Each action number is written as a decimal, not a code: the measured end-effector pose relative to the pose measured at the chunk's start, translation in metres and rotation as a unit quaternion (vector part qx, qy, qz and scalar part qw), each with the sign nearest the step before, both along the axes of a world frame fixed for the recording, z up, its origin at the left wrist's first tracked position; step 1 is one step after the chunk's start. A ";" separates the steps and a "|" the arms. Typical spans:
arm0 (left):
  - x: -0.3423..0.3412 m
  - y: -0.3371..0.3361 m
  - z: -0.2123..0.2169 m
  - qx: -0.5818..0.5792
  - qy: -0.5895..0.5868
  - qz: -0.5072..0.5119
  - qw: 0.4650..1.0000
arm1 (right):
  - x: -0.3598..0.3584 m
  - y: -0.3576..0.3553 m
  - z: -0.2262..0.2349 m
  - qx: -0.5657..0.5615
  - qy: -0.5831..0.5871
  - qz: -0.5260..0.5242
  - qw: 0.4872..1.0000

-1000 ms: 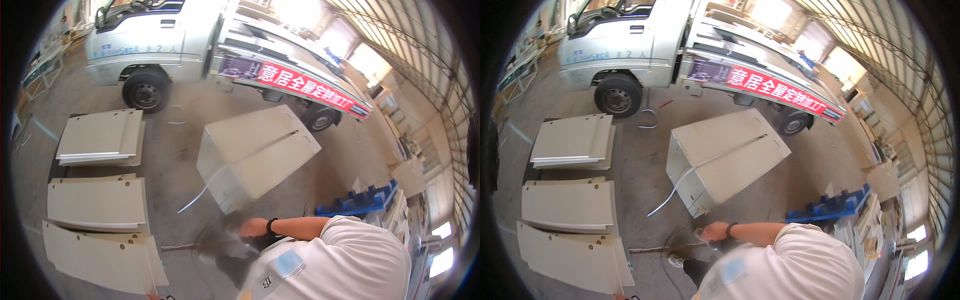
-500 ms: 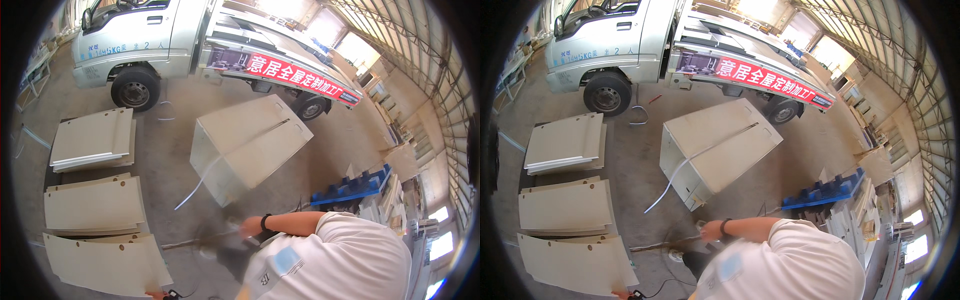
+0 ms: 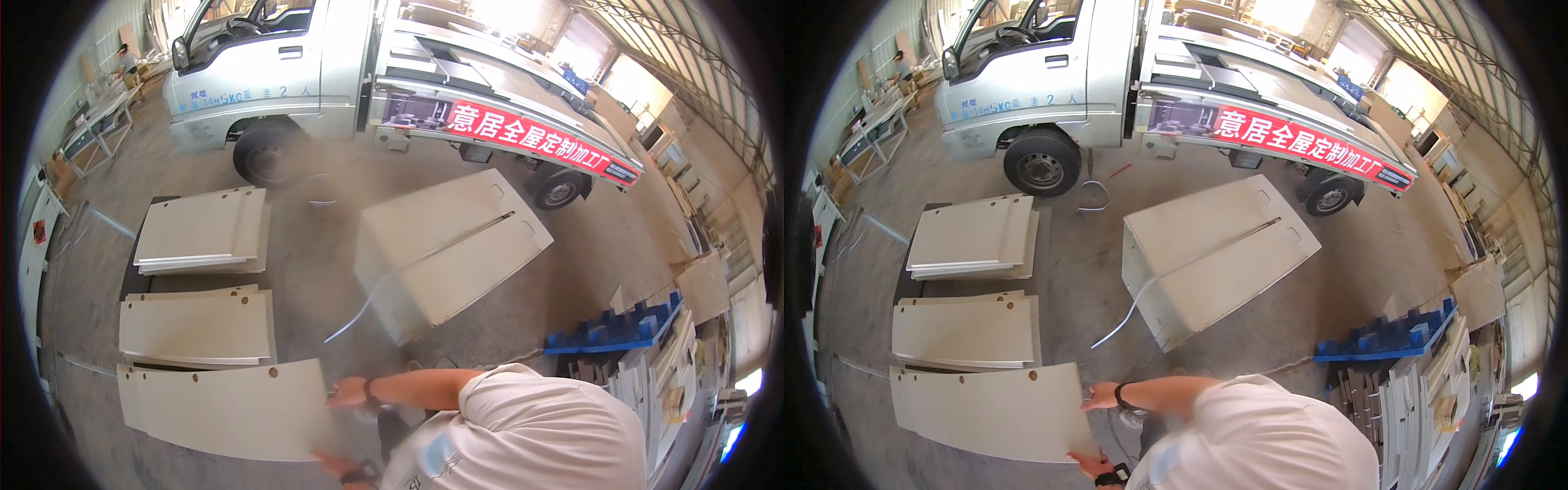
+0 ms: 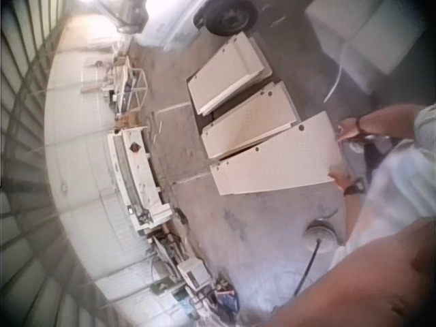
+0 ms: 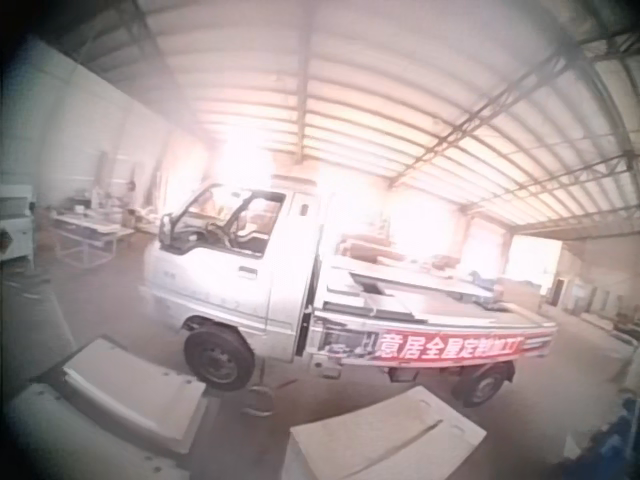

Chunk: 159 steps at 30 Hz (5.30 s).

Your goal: Moving and stacking rectangular furniture panels from the floor onto a truck bed.

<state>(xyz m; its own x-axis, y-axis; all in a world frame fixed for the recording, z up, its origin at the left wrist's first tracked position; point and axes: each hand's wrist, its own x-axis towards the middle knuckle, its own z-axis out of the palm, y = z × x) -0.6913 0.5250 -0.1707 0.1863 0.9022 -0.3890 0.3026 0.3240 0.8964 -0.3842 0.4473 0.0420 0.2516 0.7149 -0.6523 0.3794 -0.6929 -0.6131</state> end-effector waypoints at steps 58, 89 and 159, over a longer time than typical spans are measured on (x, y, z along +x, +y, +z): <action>0.195 -0.133 0.269 -0.340 -0.115 -0.191 0.914 | -0.012 -0.587 0.124 0.241 -0.137 -0.582 0.764; 0.390 -0.356 0.207 -0.185 0.062 -0.720 0.666 | -0.009 -0.708 -0.136 0.126 -0.073 -0.845 0.515; 0.094 0.021 0.171 -0.308 -0.405 0.073 0.858 | 0.012 -0.223 0.083 0.070 0.059 -0.539 0.837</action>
<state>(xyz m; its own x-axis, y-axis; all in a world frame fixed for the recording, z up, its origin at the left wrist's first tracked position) -0.5972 0.5463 0.0001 0.5230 0.6084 -0.5969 -0.4223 0.7933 0.4386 -0.3723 0.2246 0.1248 0.7392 0.1847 -0.6477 -0.4903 -0.5117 -0.7055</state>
